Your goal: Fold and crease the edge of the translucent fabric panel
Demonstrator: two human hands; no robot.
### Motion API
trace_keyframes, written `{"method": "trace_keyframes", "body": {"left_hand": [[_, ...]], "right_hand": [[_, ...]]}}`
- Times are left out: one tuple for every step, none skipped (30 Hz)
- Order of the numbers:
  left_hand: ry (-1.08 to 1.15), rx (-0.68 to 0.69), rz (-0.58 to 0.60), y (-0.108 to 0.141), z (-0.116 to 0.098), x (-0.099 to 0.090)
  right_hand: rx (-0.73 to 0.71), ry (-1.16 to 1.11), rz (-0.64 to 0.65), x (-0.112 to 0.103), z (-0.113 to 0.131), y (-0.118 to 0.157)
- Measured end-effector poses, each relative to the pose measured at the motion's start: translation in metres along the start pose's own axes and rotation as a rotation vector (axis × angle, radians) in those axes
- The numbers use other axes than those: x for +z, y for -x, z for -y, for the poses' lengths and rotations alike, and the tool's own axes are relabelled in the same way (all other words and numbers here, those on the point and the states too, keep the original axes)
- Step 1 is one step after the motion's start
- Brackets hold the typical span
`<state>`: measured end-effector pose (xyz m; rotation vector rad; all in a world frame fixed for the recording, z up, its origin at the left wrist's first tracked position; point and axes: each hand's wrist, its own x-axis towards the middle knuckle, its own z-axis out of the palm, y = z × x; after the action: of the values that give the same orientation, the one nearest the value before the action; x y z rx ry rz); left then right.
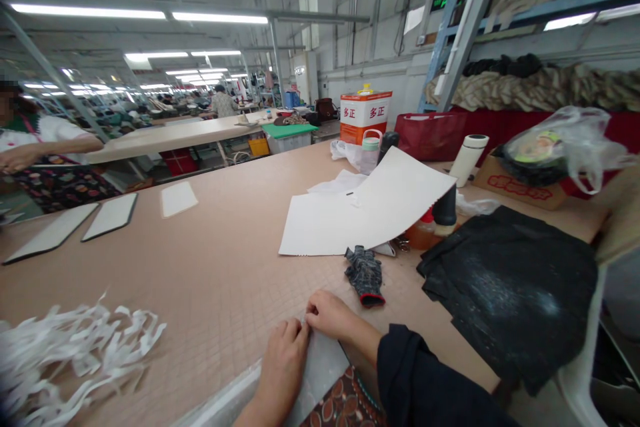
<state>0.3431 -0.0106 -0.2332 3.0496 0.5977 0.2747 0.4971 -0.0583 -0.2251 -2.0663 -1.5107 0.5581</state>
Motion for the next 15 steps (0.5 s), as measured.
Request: {"method": "trace_keyframes", "body": {"left_hand": [[-0.004,0.004,-0.001,0.0002,-0.0001,0.0003],[-0.009,0.007,-0.003,0.0003,-0.0002,0.0007],[-0.013,0.011,-0.003,0.0005,-0.0002,0.0009],[-0.015,0.014,-0.002,0.0006,-0.0003,0.0010],[-0.014,0.019,0.001,0.0007,-0.0003,0.0010],[-0.012,0.025,0.003,0.0008,-0.0003,0.0008],[-0.012,0.031,0.005,0.0009,-0.0004,0.0006],[-0.014,0.037,0.006,0.0009,-0.0003,0.0005],[-0.018,0.042,0.005,0.0009,-0.0003,0.0006],[-0.021,0.046,0.005,0.0009,-0.0002,0.0008],[-0.024,0.049,0.004,0.0008,0.0000,0.0012],[-0.025,0.052,0.003,0.0008,0.0002,0.0019],[-0.024,0.055,0.003,0.0007,0.0004,0.0026],[-0.022,0.057,0.004,0.0006,0.0007,0.0033],[-0.021,0.058,0.009,0.0006,0.0009,0.0038]], "right_hand": [[0.007,0.005,0.003,0.0007,-0.0007,-0.0009],[0.011,0.009,0.007,0.0012,-0.0017,-0.0016],[0.013,0.012,0.014,0.0014,-0.0027,-0.0022],[0.015,0.015,0.023,0.0014,-0.0036,-0.0027],[0.015,0.017,0.032,0.0011,-0.0043,-0.0032],[0.016,0.020,0.041,0.0006,-0.0047,-0.0036],[0.016,0.023,0.047,0.0001,-0.0048,-0.0039],[0.017,0.027,0.052,-0.0005,-0.0046,-0.0043],[0.017,0.033,0.055,-0.0010,-0.0041,-0.0045],[0.018,0.038,0.057,-0.0013,-0.0035,-0.0048],[0.020,0.043,0.059,-0.0017,-0.0028,-0.0051],[0.021,0.049,0.062,-0.0019,-0.0022,-0.0055],[0.023,0.054,0.065,-0.0021,-0.0017,-0.0059],[0.026,0.059,0.069,-0.0023,-0.0012,-0.0063],[0.027,0.064,0.073,-0.0026,-0.0008,-0.0067]]}}
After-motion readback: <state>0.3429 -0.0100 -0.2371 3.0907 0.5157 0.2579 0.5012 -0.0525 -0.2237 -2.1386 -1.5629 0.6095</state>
